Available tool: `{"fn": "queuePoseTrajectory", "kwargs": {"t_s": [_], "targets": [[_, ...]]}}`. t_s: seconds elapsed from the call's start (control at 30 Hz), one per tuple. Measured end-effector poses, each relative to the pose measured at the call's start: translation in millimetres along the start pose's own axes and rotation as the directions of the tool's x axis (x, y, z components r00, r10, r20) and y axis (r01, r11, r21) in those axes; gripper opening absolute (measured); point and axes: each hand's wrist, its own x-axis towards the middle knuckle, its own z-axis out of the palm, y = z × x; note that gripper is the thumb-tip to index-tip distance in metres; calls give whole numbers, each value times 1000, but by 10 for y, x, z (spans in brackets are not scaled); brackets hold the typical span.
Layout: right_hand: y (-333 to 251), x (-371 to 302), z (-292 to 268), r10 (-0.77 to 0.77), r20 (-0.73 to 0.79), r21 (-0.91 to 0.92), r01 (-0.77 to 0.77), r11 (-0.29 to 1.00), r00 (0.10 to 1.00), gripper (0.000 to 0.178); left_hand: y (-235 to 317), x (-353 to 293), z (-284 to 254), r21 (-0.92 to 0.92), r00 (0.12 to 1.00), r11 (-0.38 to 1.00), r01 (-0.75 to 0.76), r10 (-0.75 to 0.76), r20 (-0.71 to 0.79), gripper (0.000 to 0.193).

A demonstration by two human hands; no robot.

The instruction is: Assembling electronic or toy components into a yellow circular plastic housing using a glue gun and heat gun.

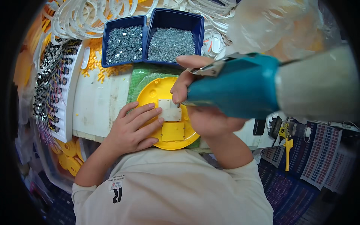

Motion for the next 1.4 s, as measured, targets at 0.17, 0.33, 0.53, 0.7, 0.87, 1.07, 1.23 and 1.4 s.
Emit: {"fn": "queuePoseTrajectory", "kwargs": {"t_s": [0.17,0.33,0.53,0.7,0.87,1.07,1.23,1.4], "targets": [[60,45,183,63,76,99,-71,993,995,120,-13,-21,21,18,1000,1000,5,-5,1,50],[127,-56,229,190,-20,-122,-191,974,982,114,-17,-13,25,15,1000,1000,2,-2,-20,50],[284,-29,94,195,-9,63,-194,979,981,114,-5,-30,49,10,1000,1000,4,-4,-25,47],[159,-31,181,164,-9,19,-164,986,986,110,-19,-34,53,-10,999,1000,6,-7,-32,45],[102,-8,238,29,27,-8,-29,1000,999,104,-29,-48,68,-25,998,1000,-4,3,-60,42],[106,-26,211,50,46,67,-53,996,998,103,-33,-40,64,-47,998,999,-4,1,-65,41],[84,-6,231,65,58,88,-70,994,996,101,-35,-50,62,-44,998,999,-10,7,-64,40],[126,-1,222,39,82,99,-47,994,996,98,-27,-31,43,-34,997,999,-13,10,-77,36]]}}
